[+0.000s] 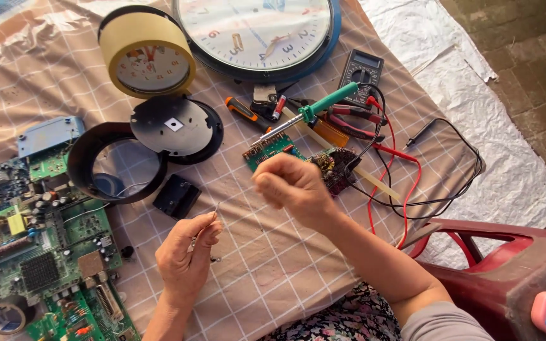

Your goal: The person is working on a small black electronic component, using a soldering iron to apply heat and solder to its terminals. They then use pliers to strip the insulation from a wire and prepare it for connection.

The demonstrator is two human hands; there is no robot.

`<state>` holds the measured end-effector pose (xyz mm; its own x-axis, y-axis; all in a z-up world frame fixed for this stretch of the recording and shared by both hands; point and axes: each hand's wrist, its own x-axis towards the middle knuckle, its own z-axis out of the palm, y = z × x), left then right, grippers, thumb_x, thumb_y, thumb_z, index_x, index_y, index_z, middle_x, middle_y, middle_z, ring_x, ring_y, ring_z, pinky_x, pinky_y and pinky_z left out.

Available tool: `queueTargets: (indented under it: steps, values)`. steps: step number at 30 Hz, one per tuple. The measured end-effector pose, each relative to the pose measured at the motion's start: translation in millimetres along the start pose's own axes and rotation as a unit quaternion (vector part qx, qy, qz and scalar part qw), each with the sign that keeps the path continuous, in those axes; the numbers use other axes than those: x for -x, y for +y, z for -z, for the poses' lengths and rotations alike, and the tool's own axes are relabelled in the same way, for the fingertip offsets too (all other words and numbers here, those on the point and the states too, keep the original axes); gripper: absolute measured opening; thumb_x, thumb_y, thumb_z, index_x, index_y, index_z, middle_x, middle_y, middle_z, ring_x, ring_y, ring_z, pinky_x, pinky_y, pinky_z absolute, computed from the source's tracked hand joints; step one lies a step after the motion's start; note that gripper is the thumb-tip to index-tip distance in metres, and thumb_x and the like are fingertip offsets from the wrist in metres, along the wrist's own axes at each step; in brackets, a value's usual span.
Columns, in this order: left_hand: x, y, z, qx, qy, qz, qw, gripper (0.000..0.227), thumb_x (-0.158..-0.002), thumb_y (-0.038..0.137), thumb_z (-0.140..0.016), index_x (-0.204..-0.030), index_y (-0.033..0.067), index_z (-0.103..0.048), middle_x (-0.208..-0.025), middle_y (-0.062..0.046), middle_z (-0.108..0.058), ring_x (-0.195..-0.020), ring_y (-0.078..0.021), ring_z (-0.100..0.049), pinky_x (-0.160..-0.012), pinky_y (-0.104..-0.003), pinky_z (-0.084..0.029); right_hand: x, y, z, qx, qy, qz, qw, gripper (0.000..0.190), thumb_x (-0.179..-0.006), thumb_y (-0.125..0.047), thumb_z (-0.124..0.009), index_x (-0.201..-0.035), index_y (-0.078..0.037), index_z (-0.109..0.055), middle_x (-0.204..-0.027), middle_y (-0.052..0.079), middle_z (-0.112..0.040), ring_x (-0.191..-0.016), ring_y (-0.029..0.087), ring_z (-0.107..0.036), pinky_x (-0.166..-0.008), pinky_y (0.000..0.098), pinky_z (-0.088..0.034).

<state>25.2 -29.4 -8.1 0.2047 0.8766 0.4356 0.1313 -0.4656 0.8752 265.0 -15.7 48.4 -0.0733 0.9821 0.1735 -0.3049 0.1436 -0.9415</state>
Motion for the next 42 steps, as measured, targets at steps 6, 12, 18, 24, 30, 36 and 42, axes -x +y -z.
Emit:
queueTargets:
  steps: [6,12,18,24,30,36,42]
  values:
    - [-5.7,9.6,1.4,0.007,-0.004,-0.024,1.0,0.018,-0.099,0.005,-0.066,-0.116,0.0045,-0.07,-0.094,-0.006,-0.073,-0.073,-0.0111,-0.068,-0.07,-0.021,-0.059,7.1,-98.3,22.5,0.073,0.162,0.114,0.977,0.008,-0.1,-0.011,-0.067,-0.093,-0.007,-0.066,-0.081,0.005,-0.067,-0.051,0.008,-0.053,-0.044,0.016,-0.042]
    - [-7.7,11.9,-1.1,0.011,-0.01,-0.039,0.999,0.02,-0.1,0.006,-0.065,-0.119,0.0049,-0.069,-0.087,-0.006,-0.069,-0.068,-0.0114,-0.065,-0.067,-0.021,-0.056,-4.5,-97.3,97.7,0.401,0.21,0.04,0.891,0.011,-0.106,0.005,-0.067,-0.107,-0.003,-0.06,-0.092,0.009,-0.064,-0.075,0.015,-0.065,-0.066,0.0196,-0.06]
    - [-6.4,7.8,-1.7,0.03,0.007,-0.031,0.999,0.02,-0.1,0.007,-0.066,-0.119,0.0042,-0.069,-0.09,-0.006,-0.07,-0.068,-0.0123,-0.066,-0.066,-0.021,-0.06,-16.1,-46.6,173.8,0.656,0.02,-0.01,0.755,0.033,-0.087,-0.004,-0.071,-0.119,0.0,-0.064,-0.119,0.019,-0.065,-0.11,0.031,-0.063,-0.096,0.0396,-0.051]
    - [-2.6,5.8,-2.9,0.042,0.016,-0.029,0.999,0.026,-0.103,0.008,-0.063,-0.128,0.0064,-0.066,-0.093,-0.005,-0.071,-0.067,-0.0106,-0.066,-0.064,-0.021,-0.063,-27.5,-43.1,178.4,0.723,-0.031,-0.218,0.654,0.071,-0.079,-0.005,-0.069,-0.146,-0.012,-0.048,-0.132,0.021,-0.055,-0.116,0.04,-0.055,-0.099,0.054,-0.048]
    - [-6.5,4.2,-8.0,0.049,0.068,-0.008,0.996,0.026,-0.098,0.017,-0.07,-0.121,0.0068,-0.075,-0.074,-0.007,-0.071,-0.057,-0.0147,-0.069,-0.061,-0.029,-0.058,-27.9,-40.9,190.6,0.788,-0.072,-0.269,0.549,0.087,-0.081,-0.014,-0.074,-0.158,-0.027,-0.035,-0.13,0.026,-0.062,-0.119,0.049,-0.066,-0.103,0.0597,-0.052]
    - [-6.1,12.3,-9.6,0.063,0.071,0.001,0.995,0.025,-0.097,0.014,-0.07,-0.12,0.0073,-0.076,-0.074,-0.008,-0.072,-0.056,-0.015,-0.068,-0.06,-0.029,-0.058,-25.6,-39.8,188.8,0.767,-0.05,-0.296,0.567,0.096,-0.08,-0.011,-0.073,-0.162,-0.03,-0.027,-0.116,0.028,-0.066,-0.11,0.049,-0.069,-0.096,0.0616,-0.054]
    - [-1.7,5.6,-5.7,0.055,0.033,0.026,0.998,0.029,-0.105,0.016,-0.059,-0.132,0.0065,-0.065,-0.094,-0.006,-0.072,-0.075,-0.011,-0.069,-0.065,-0.022,-0.064,-44.8,-56.1,149.5,0.799,-0.046,-0.374,0.47,0.083,-0.072,-0.028,-0.068,-0.149,-0.02,-0.038,-0.125,0.025,-0.063,-0.116,0.046,-0.063,-0.098,0.0539,-0.052]
